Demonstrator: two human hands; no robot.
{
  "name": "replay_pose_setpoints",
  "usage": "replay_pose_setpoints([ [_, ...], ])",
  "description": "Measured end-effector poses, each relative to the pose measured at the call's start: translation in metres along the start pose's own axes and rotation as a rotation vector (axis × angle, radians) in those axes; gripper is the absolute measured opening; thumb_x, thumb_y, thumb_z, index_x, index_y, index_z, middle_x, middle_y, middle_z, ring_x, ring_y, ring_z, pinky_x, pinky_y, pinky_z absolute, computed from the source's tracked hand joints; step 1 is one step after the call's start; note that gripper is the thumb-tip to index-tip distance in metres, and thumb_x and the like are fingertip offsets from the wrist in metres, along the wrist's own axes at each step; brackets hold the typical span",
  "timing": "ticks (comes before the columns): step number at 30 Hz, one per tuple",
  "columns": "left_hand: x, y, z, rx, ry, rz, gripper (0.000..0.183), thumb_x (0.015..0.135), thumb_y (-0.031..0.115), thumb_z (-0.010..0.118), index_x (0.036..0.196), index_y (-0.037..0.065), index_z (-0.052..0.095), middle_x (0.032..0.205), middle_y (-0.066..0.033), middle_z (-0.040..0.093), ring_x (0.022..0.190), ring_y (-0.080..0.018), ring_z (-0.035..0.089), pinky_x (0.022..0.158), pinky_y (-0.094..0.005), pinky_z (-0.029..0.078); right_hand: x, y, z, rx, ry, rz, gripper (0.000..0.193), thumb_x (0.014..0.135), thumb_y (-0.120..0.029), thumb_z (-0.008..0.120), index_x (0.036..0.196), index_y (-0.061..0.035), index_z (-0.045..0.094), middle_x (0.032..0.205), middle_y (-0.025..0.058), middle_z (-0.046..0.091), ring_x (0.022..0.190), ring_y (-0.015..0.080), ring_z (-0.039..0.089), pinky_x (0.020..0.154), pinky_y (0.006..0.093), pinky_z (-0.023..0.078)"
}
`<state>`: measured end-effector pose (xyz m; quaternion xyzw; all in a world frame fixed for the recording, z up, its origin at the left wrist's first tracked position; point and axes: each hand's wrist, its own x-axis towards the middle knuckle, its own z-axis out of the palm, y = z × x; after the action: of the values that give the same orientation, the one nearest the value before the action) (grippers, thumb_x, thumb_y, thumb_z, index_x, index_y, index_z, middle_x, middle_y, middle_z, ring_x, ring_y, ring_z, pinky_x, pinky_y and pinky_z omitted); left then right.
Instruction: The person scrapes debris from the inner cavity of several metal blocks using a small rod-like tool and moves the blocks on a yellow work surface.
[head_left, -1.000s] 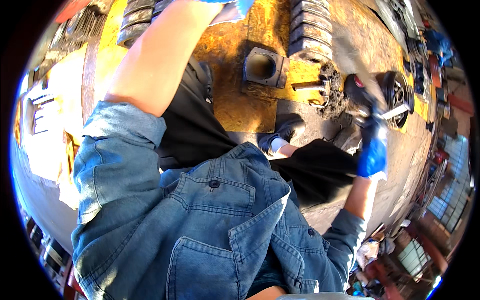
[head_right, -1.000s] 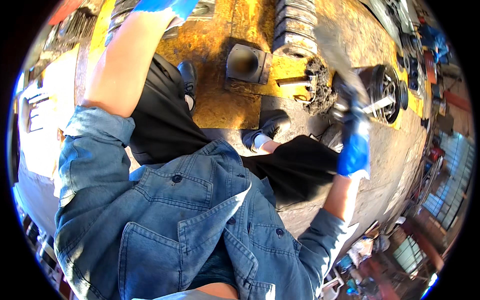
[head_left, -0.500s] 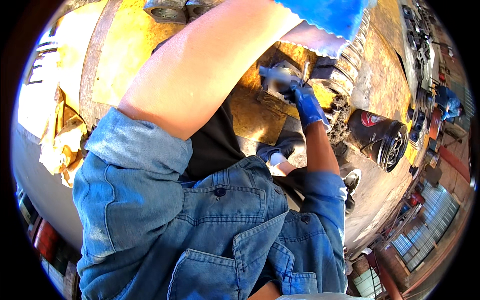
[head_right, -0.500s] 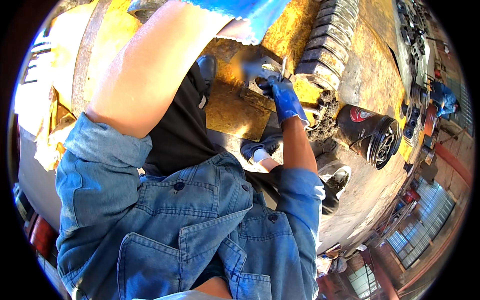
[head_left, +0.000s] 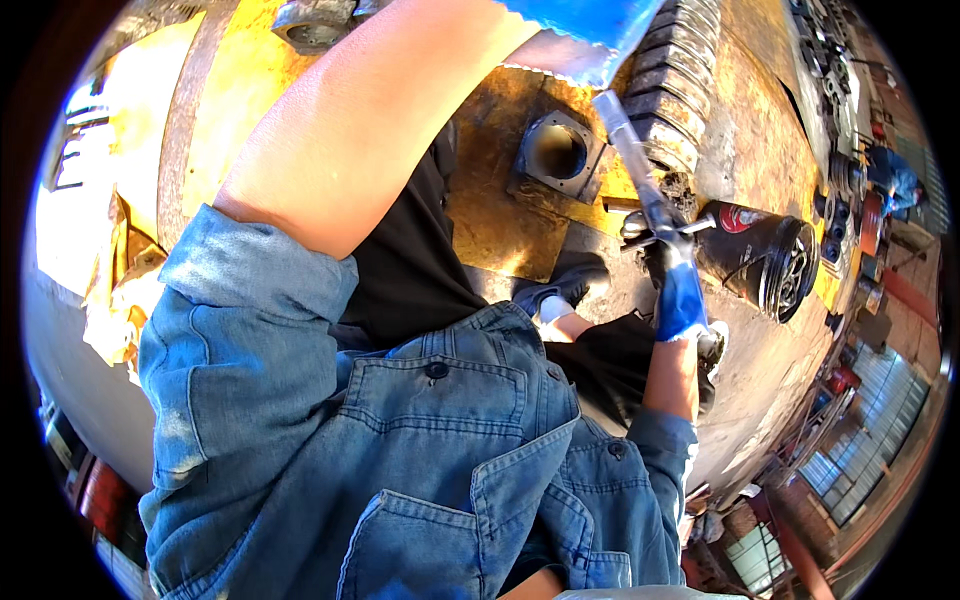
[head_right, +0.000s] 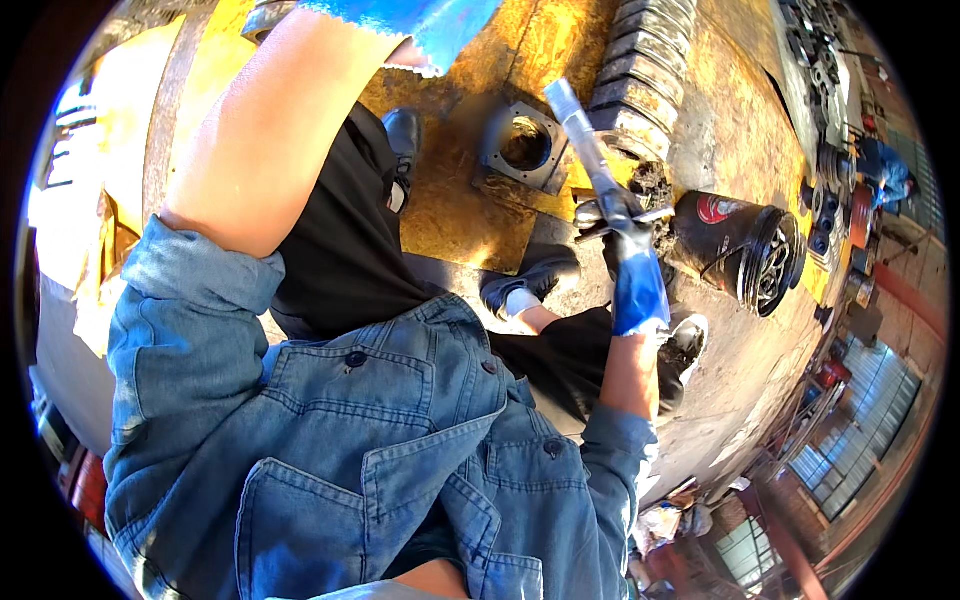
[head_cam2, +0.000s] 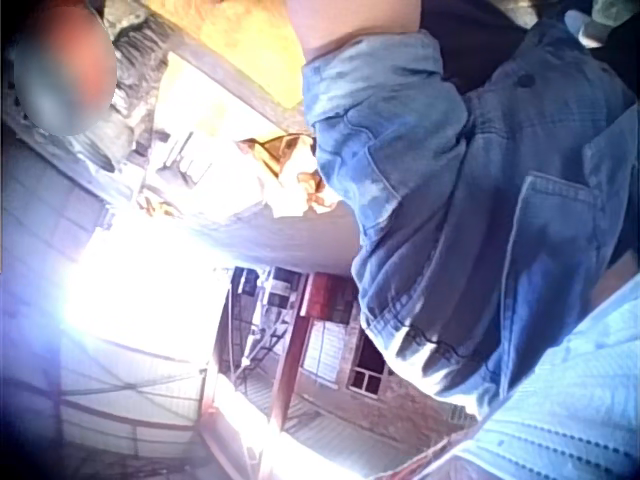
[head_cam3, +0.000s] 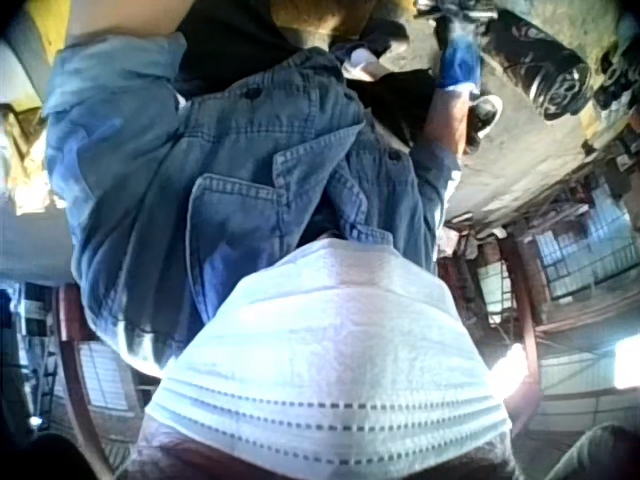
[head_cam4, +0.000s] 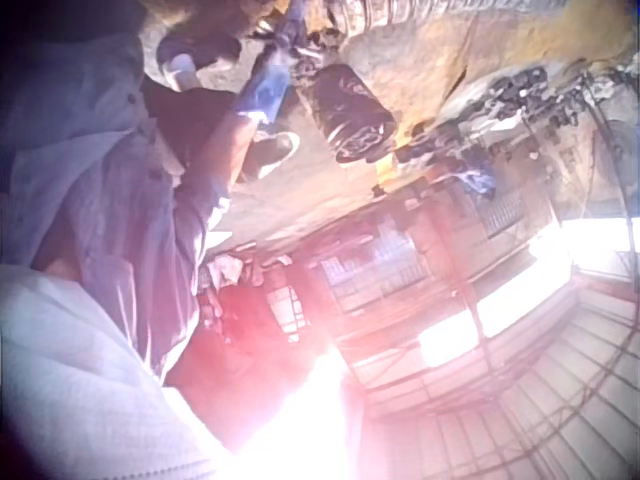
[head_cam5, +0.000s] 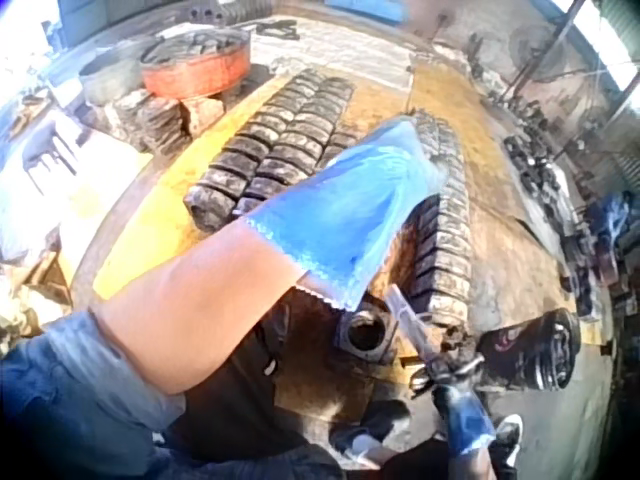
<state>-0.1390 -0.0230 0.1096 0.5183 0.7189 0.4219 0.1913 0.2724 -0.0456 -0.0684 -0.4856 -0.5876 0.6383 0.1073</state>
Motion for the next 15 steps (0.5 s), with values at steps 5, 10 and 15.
replay_pose_setpoints([
  [5,-0.005,0.002,-0.002,0.028,0.004,-0.007,0.071,0.08,0.031,0.076,0.139,0.0,0.05,0.129,-0.0178,0.062,0.113,-0.0287,0.062,0.095,-0.0376,0.05,-0.015,0.023,0.045,-0.448,0.112,-0.278,0.034,0.097,-0.012,0.057,0.129,-0.0106,0.065,0.093,0.0091,0.072,0.085,0.019,0.069,0.075,0.0339,0.055],
  [10,-0.003,0.01,-0.003,0.029,-0.001,-0.001,0.072,0.079,0.031,0.076,0.138,0.0,0.05,0.128,-0.0178,0.062,0.112,-0.029,0.062,0.095,-0.0377,0.05,-0.026,0.038,0.039,-1.72,-0.063,-0.49,0.067,0.08,-0.008,0.065,0.142,-0.0275,0.052,0.086,0.0111,0.067,0.08,0.0279,0.069,0.064,0.0434,0.053],
  [15,-0.001,0.011,-0.002,0.043,-0.001,-0.003,0.072,0.079,0.032,0.076,0.138,0.0,0.05,0.128,-0.0177,0.063,0.112,-0.0294,0.062,0.094,-0.0378,0.05,-0.03,0.034,0.061,-1.851,-0.109,-0.489,0.041,0.092,-0.018,0.053,0.133,-0.0226,0.057,0.097,0.0089,0.064,0.078,0.0267,0.067,0.06,0.0432,0.051],
])
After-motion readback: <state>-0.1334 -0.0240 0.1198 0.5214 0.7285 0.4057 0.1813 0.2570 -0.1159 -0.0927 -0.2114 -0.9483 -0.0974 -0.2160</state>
